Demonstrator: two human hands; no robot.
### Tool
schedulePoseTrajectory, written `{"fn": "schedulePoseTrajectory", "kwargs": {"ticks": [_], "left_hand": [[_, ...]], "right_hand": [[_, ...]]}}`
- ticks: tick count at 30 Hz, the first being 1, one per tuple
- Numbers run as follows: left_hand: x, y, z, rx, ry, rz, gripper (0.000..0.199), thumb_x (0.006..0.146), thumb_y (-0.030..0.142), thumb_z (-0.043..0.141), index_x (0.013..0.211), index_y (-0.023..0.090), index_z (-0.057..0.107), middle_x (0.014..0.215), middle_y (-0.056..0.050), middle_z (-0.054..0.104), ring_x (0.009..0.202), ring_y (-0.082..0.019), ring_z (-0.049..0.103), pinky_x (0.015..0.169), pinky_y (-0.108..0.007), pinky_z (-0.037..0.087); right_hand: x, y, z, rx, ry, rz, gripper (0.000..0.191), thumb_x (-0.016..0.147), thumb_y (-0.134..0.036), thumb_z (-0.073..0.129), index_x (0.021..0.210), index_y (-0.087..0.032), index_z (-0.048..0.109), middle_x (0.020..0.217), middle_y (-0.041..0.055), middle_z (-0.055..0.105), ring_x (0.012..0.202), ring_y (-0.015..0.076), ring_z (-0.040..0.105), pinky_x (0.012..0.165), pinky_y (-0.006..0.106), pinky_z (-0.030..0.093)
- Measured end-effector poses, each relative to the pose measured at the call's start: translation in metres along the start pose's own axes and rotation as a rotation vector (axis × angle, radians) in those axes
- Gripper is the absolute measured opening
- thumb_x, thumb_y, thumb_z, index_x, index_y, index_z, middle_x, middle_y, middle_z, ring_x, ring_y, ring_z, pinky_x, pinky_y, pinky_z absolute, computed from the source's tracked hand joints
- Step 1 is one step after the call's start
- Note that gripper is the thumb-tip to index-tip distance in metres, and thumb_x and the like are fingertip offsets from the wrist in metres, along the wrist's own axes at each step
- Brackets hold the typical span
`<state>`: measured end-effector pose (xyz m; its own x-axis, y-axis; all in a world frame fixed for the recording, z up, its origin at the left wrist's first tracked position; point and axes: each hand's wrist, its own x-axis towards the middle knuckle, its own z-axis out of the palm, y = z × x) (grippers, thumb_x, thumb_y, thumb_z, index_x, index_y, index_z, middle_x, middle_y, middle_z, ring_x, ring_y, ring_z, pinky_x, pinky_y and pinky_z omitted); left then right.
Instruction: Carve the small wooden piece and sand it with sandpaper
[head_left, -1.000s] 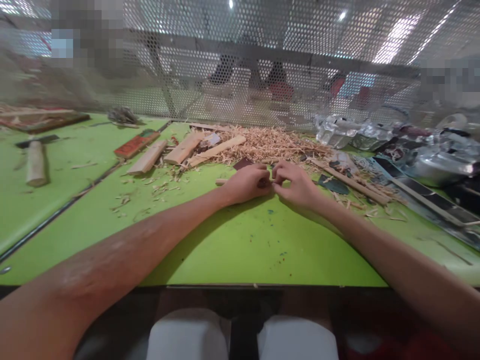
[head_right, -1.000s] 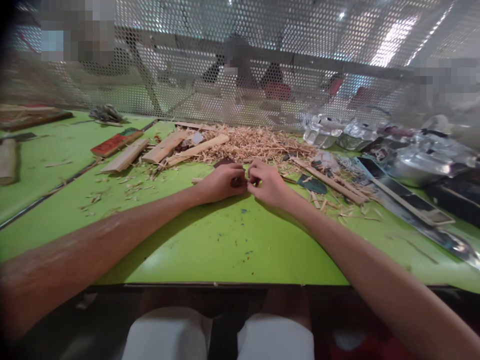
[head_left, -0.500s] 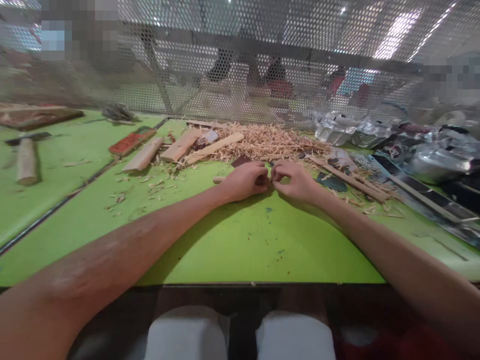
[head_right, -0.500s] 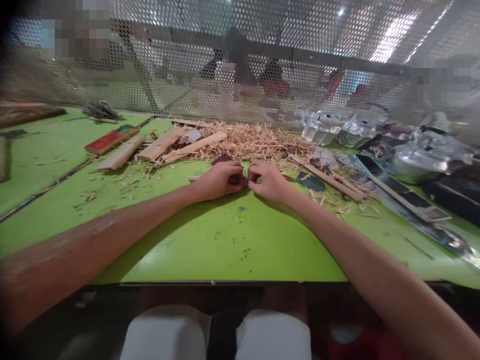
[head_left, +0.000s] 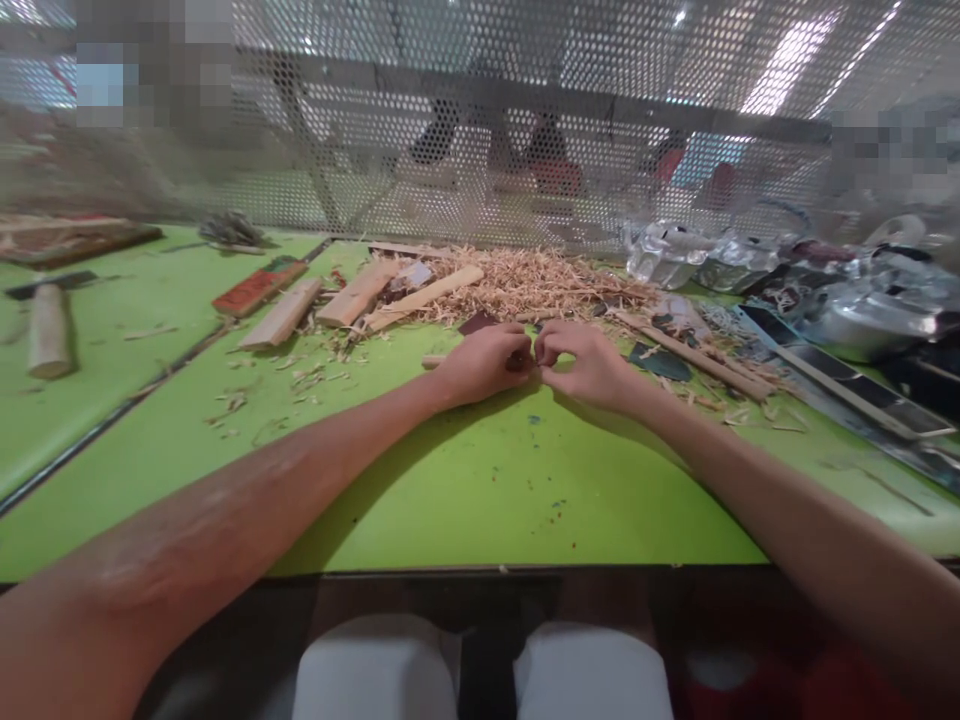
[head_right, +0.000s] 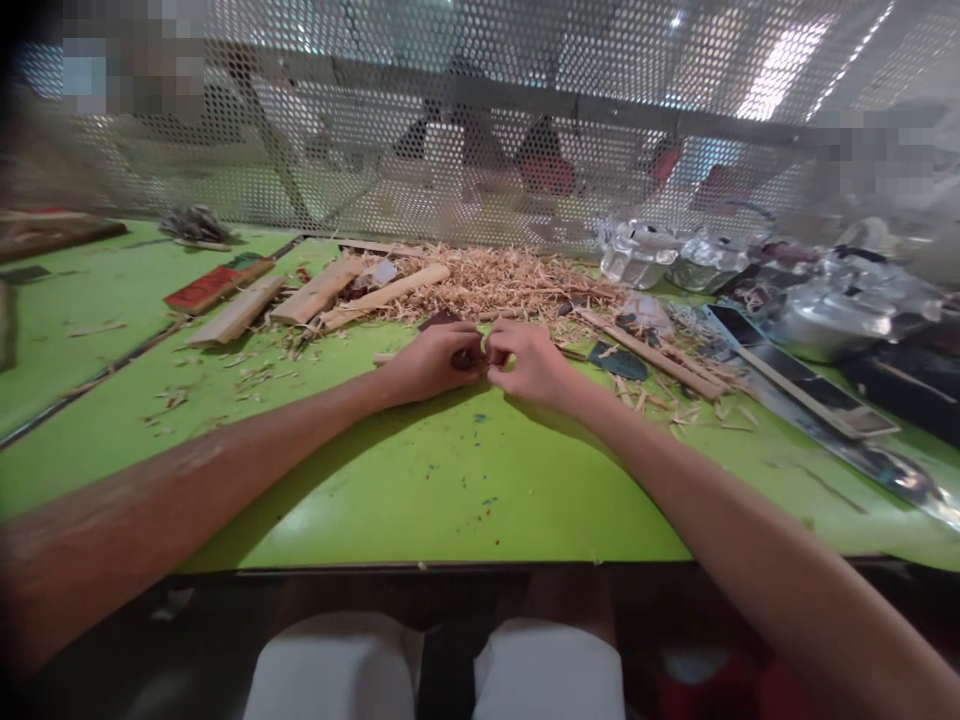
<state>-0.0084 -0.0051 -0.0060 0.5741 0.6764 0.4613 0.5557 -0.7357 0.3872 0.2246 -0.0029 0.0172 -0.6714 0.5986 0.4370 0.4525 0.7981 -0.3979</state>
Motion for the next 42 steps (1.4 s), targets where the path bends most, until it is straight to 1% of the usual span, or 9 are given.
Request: {"fn": "schedulePoseTrajectory", "kwargs": {"ticks": [5, 11, 15, 19, 24, 28, 32, 36, 42], "left_hand": [[-0.0003, -0.0026, 0.0001, 0.016, -0.005, 0.018, 0.018, 0.094, 0.015, 0.081, 0.084, 0.020, 0.068, 0.095, -0.005, 0.073, 0.083, -0.020, 0.064, 0.072, -0.031, 0.045], [-0.0013, -0.0041, 0.0015, 0.003, -0.001, 0.028, 0.013, 0.096, 0.014, 0.078, 0.089, 0.019, 0.070, 0.095, -0.005, 0.073, 0.083, -0.019, 0.064, 0.073, -0.030, 0.045], [-0.0025, -0.0038, 0.0017, 0.024, -0.008, 0.035, 0.012, 0.094, 0.016, 0.081, 0.090, 0.020, 0.070, 0.098, -0.006, 0.073, 0.084, -0.020, 0.065, 0.074, -0.031, 0.046], [-0.0023, -0.0041, 0.0013, 0.014, 0.001, 0.061, 0.008, 0.096, 0.019, 0.081, 0.095, 0.020, 0.073, 0.102, -0.007, 0.075, 0.088, -0.022, 0.067, 0.078, -0.032, 0.049], [-0.0014, -0.0043, 0.0012, 0.022, -0.004, 0.046, 0.011, 0.094, 0.018, 0.082, 0.089, 0.020, 0.071, 0.098, -0.006, 0.074, 0.086, -0.021, 0.067, 0.076, -0.032, 0.049], [-0.0020, -0.0046, 0.0024, -0.027, 0.011, 0.052, 0.008, 0.095, 0.015, 0.081, 0.094, 0.019, 0.074, 0.102, -0.007, 0.077, 0.087, -0.020, 0.069, 0.077, -0.031, 0.051], [-0.0022, -0.0049, 0.0023, -0.005, 0.017, 0.034, 0.014, 0.093, 0.014, 0.083, 0.088, 0.020, 0.071, 0.095, -0.005, 0.075, 0.083, -0.019, 0.066, 0.073, -0.030, 0.048], [-0.0019, -0.0040, 0.0009, -0.040, -0.006, 0.041, 0.013, 0.093, 0.011, 0.082, 0.091, 0.019, 0.072, 0.099, -0.005, 0.076, 0.084, -0.019, 0.067, 0.076, -0.030, 0.049], [-0.0022, -0.0015, 0.0005, -0.019, 0.001, 0.015, 0.019, 0.092, 0.013, 0.084, 0.084, 0.019, 0.068, 0.094, -0.004, 0.073, 0.080, -0.018, 0.063, 0.072, -0.030, 0.046]], "right_hand": [[0.0010, -0.0021, -0.0011, -0.001, 0.001, 0.008, 0.024, 0.086, -0.010, 0.070, 0.074, -0.025, 0.057, 0.088, 0.0056, 0.072, 0.084, 0.0208, 0.065, 0.081, 0.038, 0.055], [0.0005, -0.0006, -0.0004, 0.027, -0.015, 0.023, 0.023, 0.088, -0.009, 0.071, 0.075, -0.026, 0.061, 0.093, 0.0053, 0.075, 0.090, 0.0232, 0.069, 0.086, 0.040, 0.058], [0.0004, 0.0009, -0.0006, 0.015, -0.013, 0.023, 0.022, 0.086, -0.010, 0.070, 0.074, -0.025, 0.059, 0.089, 0.0045, 0.072, 0.086, 0.0224, 0.067, 0.084, 0.039, 0.057], [0.0007, -0.0002, -0.0009, 0.036, -0.031, -0.028, 0.020, 0.090, -0.013, 0.068, 0.076, -0.025, 0.060, 0.093, 0.0068, 0.074, 0.089, 0.0230, 0.068, 0.084, 0.039, 0.057], [0.0003, -0.0029, 0.0004, -0.009, -0.017, -0.017, 0.021, 0.088, -0.013, 0.069, 0.074, -0.025, 0.059, 0.090, 0.0062, 0.073, 0.087, 0.0231, 0.067, 0.084, 0.040, 0.057], [-0.0008, -0.0048, 0.0014, -0.003, -0.029, -0.024, 0.020, 0.090, -0.015, 0.068, 0.075, -0.024, 0.059, 0.094, 0.0080, 0.075, 0.090, 0.0242, 0.068, 0.085, 0.041, 0.059], [-0.0008, -0.0031, 0.0022, -0.038, -0.017, 0.001, 0.019, 0.088, -0.015, 0.068, 0.074, -0.025, 0.060, 0.092, 0.0066, 0.074, 0.088, 0.0234, 0.067, 0.084, 0.041, 0.059], [-0.0011, -0.0024, 0.0027, -0.032, -0.020, -0.029, 0.020, 0.090, -0.013, 0.067, 0.075, -0.024, 0.061, 0.094, 0.0069, 0.075, 0.090, 0.0231, 0.069, 0.085, 0.040, 0.059], [-0.0023, -0.0052, 0.0008, -0.044, -0.025, -0.009, 0.022, 0.090, -0.011, 0.070, 0.074, -0.024, 0.062, 0.094, 0.0074, 0.076, 0.090, 0.0238, 0.069, 0.086, 0.041, 0.060]]}}
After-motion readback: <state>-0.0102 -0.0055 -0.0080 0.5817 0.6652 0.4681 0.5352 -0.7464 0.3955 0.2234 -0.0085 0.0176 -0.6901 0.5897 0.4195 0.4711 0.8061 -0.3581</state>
